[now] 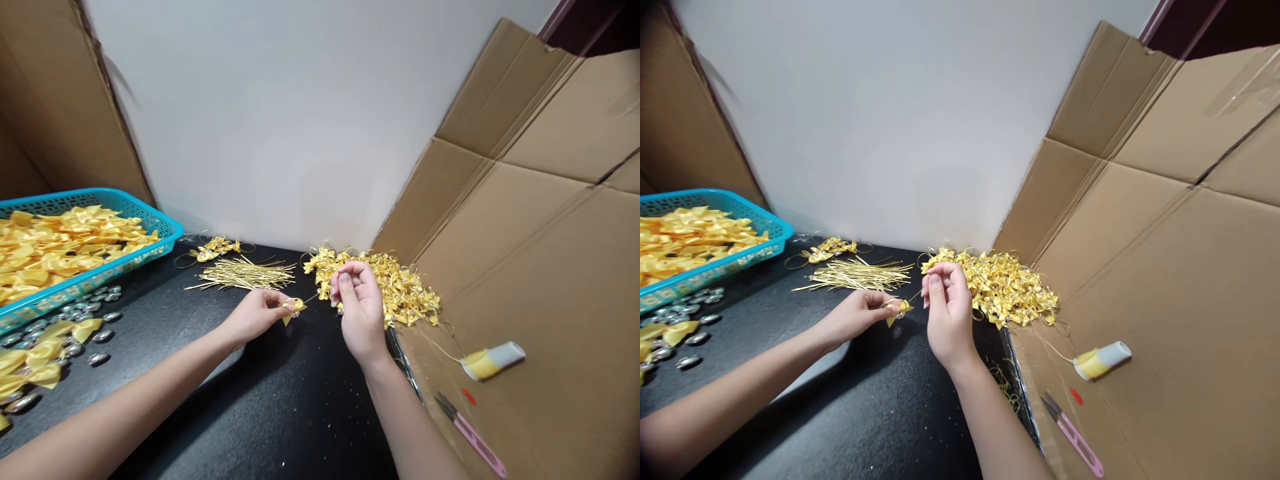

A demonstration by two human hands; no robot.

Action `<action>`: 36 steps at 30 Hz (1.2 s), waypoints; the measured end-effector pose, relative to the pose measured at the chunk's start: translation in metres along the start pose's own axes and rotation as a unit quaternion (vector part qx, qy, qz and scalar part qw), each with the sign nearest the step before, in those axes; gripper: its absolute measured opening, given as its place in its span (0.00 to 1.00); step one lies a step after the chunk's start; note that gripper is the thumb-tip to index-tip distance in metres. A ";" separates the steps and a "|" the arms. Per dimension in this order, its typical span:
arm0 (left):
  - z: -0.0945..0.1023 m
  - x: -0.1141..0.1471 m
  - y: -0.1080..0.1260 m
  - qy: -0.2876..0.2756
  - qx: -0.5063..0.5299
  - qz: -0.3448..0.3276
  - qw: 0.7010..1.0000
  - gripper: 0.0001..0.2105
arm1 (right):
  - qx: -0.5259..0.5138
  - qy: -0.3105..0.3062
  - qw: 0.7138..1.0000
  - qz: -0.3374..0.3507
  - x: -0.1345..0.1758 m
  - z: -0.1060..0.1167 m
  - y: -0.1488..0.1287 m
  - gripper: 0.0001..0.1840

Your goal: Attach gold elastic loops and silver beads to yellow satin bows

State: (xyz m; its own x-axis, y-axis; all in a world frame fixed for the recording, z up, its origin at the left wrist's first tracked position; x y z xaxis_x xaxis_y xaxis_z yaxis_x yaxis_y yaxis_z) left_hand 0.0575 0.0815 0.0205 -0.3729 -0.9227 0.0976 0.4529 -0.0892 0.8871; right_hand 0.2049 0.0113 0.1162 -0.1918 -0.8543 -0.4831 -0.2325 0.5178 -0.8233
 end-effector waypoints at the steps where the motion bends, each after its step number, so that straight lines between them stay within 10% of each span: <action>1: -0.001 0.000 -0.001 -0.003 0.006 0.003 1.000 0.13 | 0.002 0.000 1.000 0.000 0.001 0.000 0.000 0.04; 20: -0.013 -0.003 -0.018 -0.026 0.028 0.007 0.999 0.08 | 0.021 -0.063 0.995 -0.079 0.000 -0.003 0.019 0.05; 36: 0.013 0.019 0.037 0.017 0.098 -0.039 0.994 0.10 | 0.172 -0.056 0.983 -0.040 -0.001 0.007 -0.004 0.06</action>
State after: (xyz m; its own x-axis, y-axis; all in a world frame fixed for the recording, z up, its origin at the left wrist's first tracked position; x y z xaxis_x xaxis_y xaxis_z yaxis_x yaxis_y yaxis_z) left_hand 0.0568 0.0654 0.0608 -0.3714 -0.9284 0.0130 0.2561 -0.0889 0.9625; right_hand 0.2131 0.0098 0.1183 -0.0754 -0.9012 -0.4268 0.0965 0.4194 -0.9026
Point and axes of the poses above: each hand's wrist, its own x-axis away from the middle knuckle, its own z-axis out of the back of the hand, y = z × x, the point moved 6 cm from there along -x, towards the middle knuckle, and after that the axes turned 13 degrees about -x, right-handed, at the moved point
